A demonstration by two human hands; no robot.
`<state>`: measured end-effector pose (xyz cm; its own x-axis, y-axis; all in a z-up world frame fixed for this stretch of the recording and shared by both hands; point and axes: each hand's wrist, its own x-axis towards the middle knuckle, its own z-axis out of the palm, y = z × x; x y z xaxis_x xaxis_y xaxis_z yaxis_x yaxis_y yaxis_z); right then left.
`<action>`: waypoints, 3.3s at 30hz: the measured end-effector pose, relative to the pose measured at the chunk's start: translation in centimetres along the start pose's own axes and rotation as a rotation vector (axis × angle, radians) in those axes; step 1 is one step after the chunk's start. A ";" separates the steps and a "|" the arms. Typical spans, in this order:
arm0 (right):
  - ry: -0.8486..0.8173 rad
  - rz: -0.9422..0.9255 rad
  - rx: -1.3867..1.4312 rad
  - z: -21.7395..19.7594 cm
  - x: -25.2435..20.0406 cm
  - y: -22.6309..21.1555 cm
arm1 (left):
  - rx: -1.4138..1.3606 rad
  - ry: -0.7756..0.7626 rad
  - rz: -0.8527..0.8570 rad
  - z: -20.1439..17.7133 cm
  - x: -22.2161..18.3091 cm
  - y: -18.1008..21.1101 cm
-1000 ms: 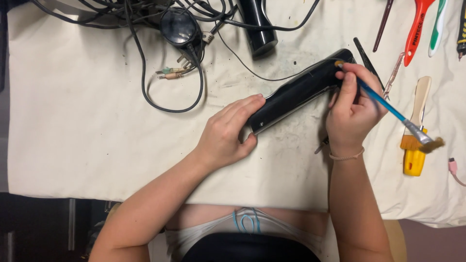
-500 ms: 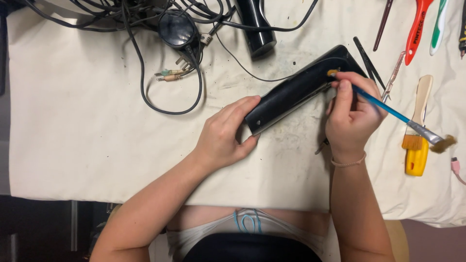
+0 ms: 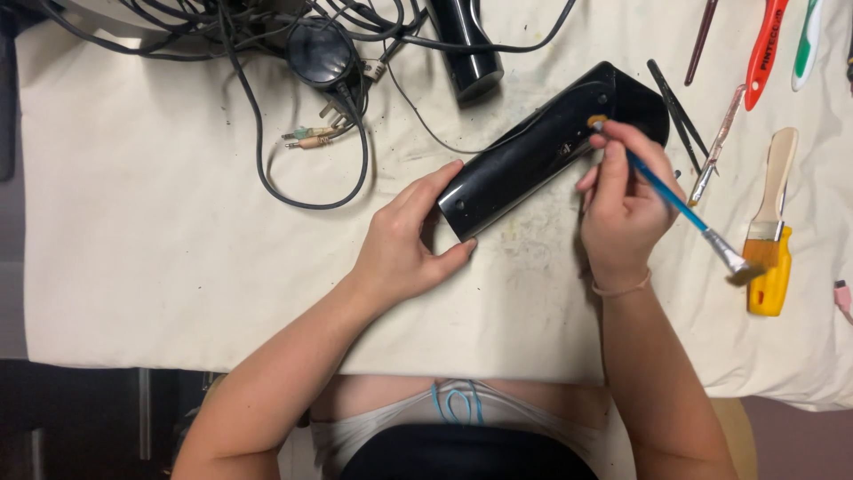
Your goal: The person cleans a black cylindrical speaker using a small brush and a paintbrush, scrubbing the front grille, side ports, and rear surface. The person rotates the speaker to access different areas and finishes by briefly using a hairdryer on the speaker.
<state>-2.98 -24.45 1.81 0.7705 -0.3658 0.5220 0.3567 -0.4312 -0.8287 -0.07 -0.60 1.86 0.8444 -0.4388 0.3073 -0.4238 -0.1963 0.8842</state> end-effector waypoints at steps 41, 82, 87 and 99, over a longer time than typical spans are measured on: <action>0.109 -0.143 -0.306 0.1 1.3 -0.4 | 0.123 -0.045 0.010 -1.4 1.2 0.1; 0.227 0.100 0.021 -2.9 1.4 1.4 | 0.290 -0.107 0.061 -2.1 1.7 -1.0; 0.112 0.190 0.028 -3.8 1.1 3.4 | 0.295 -0.104 0.097 -2.1 1.7 -1.1; -0.158 0.075 -0.281 -3.2 1.7 1.2 | 0.333 -0.106 0.137 -1.9 1.5 -1.3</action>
<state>-2.97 -28.28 2.29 0.8697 -0.2819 0.4052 0.1530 -0.6266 -0.7642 2.34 0.65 1.83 0.7413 -0.5655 0.3616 -0.6285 -0.3959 0.6695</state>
